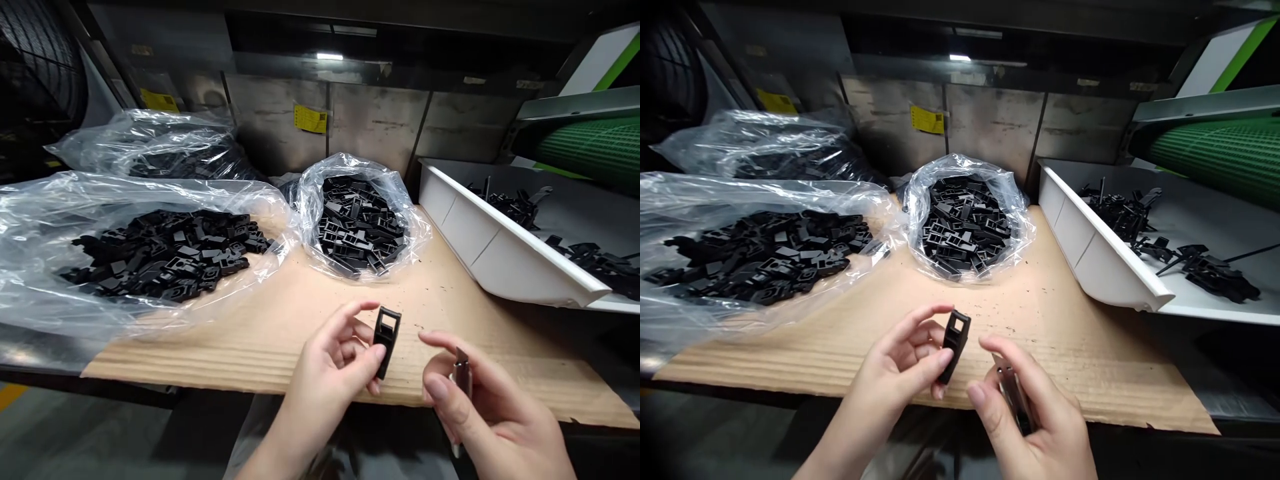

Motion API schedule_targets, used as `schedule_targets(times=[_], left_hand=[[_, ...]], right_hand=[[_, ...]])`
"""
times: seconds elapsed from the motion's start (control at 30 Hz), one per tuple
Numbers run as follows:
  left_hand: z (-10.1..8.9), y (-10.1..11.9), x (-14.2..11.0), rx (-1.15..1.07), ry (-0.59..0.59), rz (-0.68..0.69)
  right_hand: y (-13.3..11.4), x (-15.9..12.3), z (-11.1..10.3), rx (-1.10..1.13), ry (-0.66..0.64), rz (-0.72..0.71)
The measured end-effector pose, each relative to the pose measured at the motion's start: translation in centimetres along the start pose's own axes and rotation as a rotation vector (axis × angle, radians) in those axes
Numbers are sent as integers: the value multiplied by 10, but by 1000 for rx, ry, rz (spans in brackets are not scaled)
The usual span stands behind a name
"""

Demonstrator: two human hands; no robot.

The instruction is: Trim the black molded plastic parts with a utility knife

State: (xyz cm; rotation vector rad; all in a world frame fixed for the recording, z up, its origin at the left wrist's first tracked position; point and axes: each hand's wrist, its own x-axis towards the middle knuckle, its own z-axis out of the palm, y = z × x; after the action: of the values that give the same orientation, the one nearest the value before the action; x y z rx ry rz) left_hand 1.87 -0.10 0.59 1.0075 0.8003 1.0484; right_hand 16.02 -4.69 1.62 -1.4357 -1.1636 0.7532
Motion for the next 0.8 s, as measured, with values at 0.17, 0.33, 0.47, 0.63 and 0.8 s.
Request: schedule_targets(times=[0.17, 0.33, 0.47, 0.63, 0.8], left_hand=[[0, -6, -6, 340, -48, 246], [-9, -4, -6, 420, -268, 491], [-12, 2, -9, 624, -209, 701], [-8, 4, -12, 357, -242, 426], [-4, -2, -9, 323, -145, 234]], right_hand=[[-2, 13, 3, 102, -195, 188], [2, 19, 3, 573, -464, 457], [2, 18, 4, 665, -518, 511], [12, 6, -4, 522, -314, 362], [21, -9, -5, 202, -218, 188]])
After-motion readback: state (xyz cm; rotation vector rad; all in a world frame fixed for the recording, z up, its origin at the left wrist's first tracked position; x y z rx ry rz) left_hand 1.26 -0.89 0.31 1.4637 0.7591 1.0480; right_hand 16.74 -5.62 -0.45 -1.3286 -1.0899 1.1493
